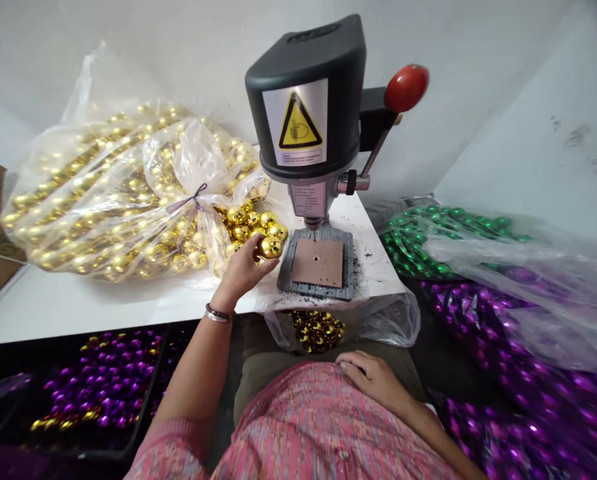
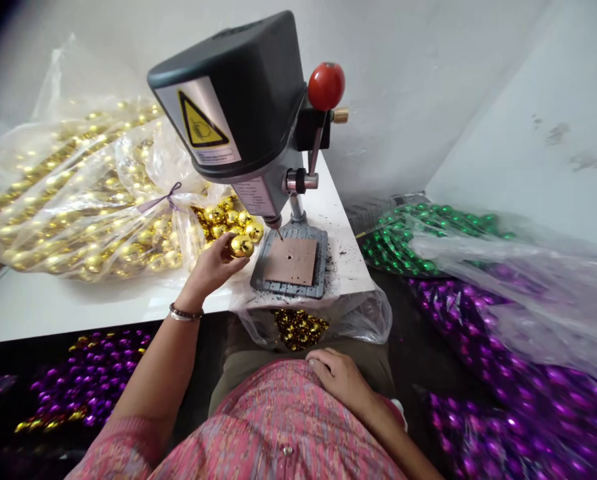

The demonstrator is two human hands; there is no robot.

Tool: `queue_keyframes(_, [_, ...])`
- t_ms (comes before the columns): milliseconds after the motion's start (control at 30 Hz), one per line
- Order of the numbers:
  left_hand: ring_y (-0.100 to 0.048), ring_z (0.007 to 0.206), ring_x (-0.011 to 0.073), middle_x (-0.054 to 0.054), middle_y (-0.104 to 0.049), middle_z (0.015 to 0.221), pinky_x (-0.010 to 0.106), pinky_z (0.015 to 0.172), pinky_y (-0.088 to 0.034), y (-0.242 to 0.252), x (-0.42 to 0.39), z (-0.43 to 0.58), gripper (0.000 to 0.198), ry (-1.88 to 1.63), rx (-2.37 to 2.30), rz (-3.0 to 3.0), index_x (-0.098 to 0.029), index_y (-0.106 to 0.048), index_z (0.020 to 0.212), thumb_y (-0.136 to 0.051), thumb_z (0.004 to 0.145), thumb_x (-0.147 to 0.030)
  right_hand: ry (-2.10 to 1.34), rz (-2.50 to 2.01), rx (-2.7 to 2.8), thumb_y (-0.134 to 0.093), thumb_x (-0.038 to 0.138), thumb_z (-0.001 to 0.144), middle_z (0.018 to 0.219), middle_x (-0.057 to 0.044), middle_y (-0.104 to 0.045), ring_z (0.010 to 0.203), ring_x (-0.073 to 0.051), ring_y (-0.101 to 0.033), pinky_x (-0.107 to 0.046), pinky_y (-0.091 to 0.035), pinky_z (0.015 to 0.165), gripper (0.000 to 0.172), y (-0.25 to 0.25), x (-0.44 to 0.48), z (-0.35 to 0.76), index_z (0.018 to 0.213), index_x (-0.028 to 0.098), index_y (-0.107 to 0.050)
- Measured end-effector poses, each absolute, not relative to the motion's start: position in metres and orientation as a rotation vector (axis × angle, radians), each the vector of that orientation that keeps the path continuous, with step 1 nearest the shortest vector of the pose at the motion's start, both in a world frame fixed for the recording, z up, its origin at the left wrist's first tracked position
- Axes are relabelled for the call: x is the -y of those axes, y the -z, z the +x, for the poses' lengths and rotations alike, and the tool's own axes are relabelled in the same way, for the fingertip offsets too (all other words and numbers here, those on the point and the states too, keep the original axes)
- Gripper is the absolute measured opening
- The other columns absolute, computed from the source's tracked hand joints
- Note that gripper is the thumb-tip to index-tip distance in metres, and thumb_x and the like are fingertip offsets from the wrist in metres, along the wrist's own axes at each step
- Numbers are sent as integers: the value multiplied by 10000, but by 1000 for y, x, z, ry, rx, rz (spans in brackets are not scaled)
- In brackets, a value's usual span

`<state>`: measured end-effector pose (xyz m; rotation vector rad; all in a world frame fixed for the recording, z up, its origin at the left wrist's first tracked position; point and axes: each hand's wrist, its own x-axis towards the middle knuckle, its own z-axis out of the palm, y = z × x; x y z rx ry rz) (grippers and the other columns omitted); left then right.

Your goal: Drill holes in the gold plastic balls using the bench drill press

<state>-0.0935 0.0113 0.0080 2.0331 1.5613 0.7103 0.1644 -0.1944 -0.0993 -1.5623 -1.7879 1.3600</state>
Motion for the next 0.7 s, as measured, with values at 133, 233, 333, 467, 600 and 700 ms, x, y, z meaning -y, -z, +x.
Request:
queue_keyframes(133, [-650, 934, 167, 74, -712, 1095, 287, 840, -516, -1, 1, -81, 649, -831, -1223, 1668, -178, -536, 1359, -737, 768, -359, -1358, -1557, 1772, -377, 501, 929, 985, -80, -778, 936, -188, -704, -331, -546, 911, 466, 100, 192, 160, 987, 237, -757])
queue_keyframes(233, [-666, 920, 165, 84, -693, 1162, 265, 771, -528, 2, 3, -64, 644, -815, -1192, 1537, -174, -547, 1346, -743, 767, -377, -1365, -1565, 1759, -388, 486, 924, 988, -87, -779, 937, -194, -707, -342, -543, 922, 456, 99, 191, 158, 982, 225, -758])
queue_keyframes(333, [-675, 759, 159, 82, -714, 999, 238, 599, -497, 1, 0, -47, 662, -763, -1212, 1425, -131, -527, 1354, -727, 785, -404, -1365, -1591, 1726, -382, 489, 925, 995, -95, -777, 944, -199, -708, -350, -539, 930, 467, 100, 193, 159, 970, 211, -755])
queue_keyframes(467, [-592, 569, 113, 1, -660, 692, 211, 519, -426, 2, -8, -34, 551, -717, -1218, 1444, -131, -592, 1270, -706, 812, -415, -1370, -1620, 1678, -380, 500, 926, 1003, -100, -775, 956, -205, -705, -360, -537, 934, 479, 101, 195, 162, 966, 203, -754])
queue_keyframes(600, [-585, 575, 105, -21, -649, 696, 203, 527, -412, 3, -15, -29, 403, -682, -1226, 1573, -174, -660, 1106, -720, 795, -423, -1386, -1634, 1639, -394, 488, 921, 1026, -97, -773, 979, -209, -703, -370, -531, 950, 461, 100, 195, 164, 974, 205, -755])
queue_keyframes(700, [-594, 589, 111, -19, -649, 739, 206, 530, -403, 2, -16, -27, 401, -633, -1242, 1651, -175, -645, 1110, -707, 802, -424, -1401, -1639, 1622, -398, 458, 917, 1034, -96, -772, 993, -213, -700, -372, -528, 948, 443, 99, 194, 164, 978, 204, -755])
